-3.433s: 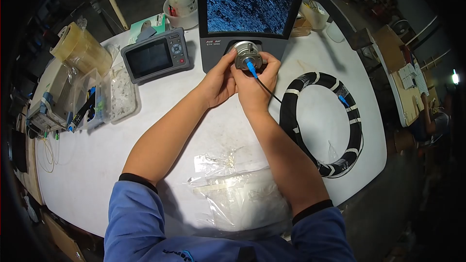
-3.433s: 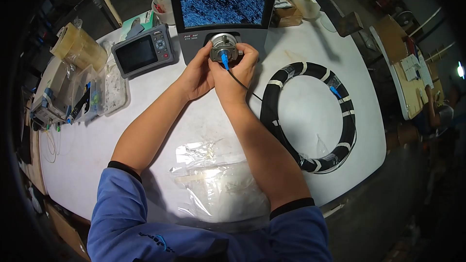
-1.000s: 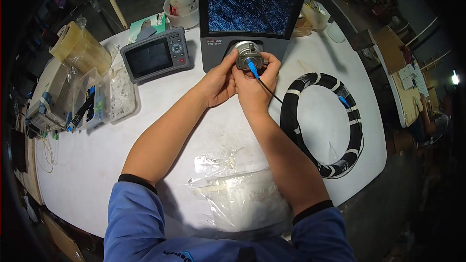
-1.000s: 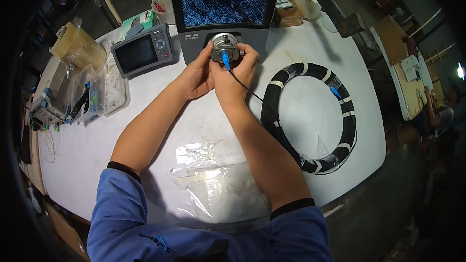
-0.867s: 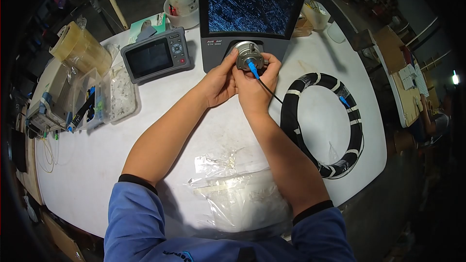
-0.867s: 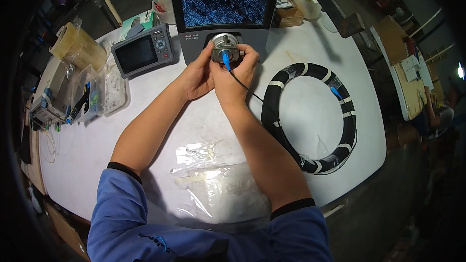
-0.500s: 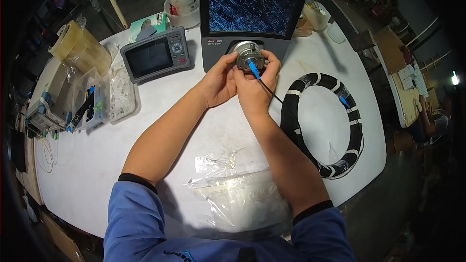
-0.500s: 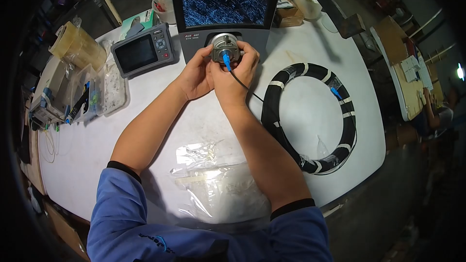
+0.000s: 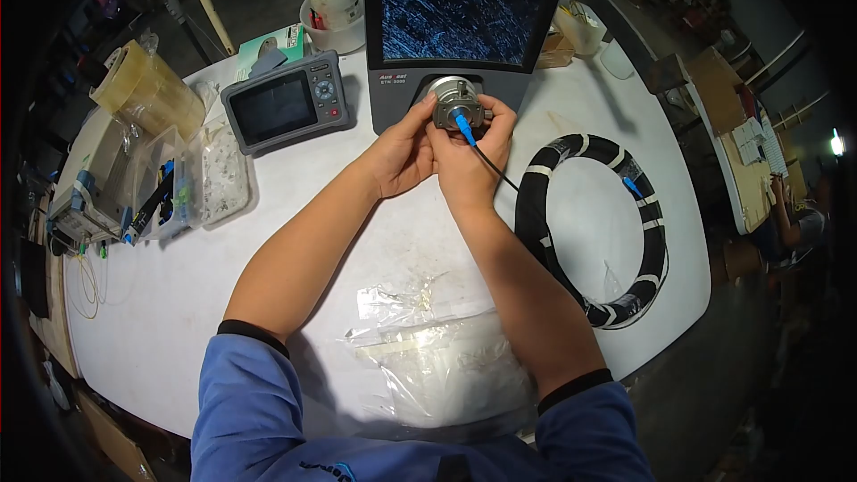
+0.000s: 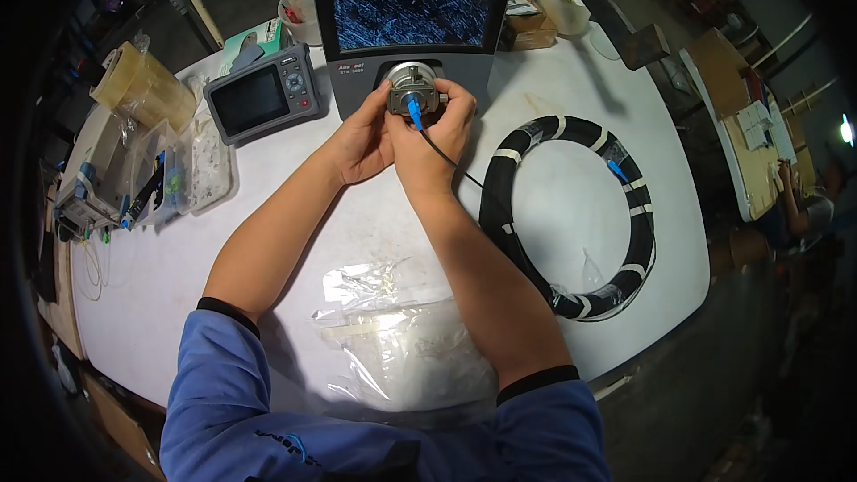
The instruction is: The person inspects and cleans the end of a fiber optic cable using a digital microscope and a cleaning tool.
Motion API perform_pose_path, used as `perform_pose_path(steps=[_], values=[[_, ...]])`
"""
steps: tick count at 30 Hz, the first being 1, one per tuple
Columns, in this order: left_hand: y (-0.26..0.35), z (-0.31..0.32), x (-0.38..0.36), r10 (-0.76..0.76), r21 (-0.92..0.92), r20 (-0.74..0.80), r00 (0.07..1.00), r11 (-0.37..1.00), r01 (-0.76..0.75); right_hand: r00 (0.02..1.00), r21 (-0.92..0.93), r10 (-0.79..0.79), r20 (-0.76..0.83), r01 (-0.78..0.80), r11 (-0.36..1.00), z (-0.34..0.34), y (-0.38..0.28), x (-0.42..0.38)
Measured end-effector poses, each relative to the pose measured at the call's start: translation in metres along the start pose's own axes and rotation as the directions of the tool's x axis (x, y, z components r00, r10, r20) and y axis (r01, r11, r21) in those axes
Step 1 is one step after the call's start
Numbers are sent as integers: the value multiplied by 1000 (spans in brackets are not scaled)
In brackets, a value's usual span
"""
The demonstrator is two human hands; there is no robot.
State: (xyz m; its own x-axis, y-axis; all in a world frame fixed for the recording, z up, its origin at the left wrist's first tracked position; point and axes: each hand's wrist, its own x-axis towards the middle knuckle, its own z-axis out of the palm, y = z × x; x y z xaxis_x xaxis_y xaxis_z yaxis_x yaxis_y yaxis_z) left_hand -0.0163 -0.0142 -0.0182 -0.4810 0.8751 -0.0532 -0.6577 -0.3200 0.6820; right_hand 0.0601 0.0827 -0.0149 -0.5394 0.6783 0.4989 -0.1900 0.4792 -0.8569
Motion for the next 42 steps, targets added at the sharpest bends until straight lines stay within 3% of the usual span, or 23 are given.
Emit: perform_pose_path(steps=[9, 11, 14, 17, 32, 36, 38, 42], values=[[5, 14, -3, -22, 41, -45, 999, 999, 23, 999, 5, 53, -4, -53, 999, 3, 1, -1], [6, 19, -3, -14, 51, -45, 999, 999, 16, 995, -130, -68, -72, 58, 990, 6, 4, -1], [8, 22, -3, -32, 80, -61, 998, 996, 37, 1000, -58, 8, -28, -10, 998, 4, -2, 0], [7, 23, -4, -27, 119, -113, 993, 992, 41, 1000, -52, -26, -18, 25, 998, 3, 0, 0], [2, 3, 1, -26, 9, 21, 999, 1000, 26, 996, -41, -88, 29, 89, 995, -2, -2, 2], [6, 17, -2, -24, 63, -46, 999, 998, 27, 994, -88, -107, 1, 106, 990, -2, -10, 1], [6, 22, -2, -21, 93, -82, 996, 995, 29, 1000, -85, -26, 7, 26, 996, -1, -11, 1], [6, 20, -2, -5, 111, -92, 996, 994, 16, 997, -101, -79, 10, 80, 992, -2, -10, 3]])
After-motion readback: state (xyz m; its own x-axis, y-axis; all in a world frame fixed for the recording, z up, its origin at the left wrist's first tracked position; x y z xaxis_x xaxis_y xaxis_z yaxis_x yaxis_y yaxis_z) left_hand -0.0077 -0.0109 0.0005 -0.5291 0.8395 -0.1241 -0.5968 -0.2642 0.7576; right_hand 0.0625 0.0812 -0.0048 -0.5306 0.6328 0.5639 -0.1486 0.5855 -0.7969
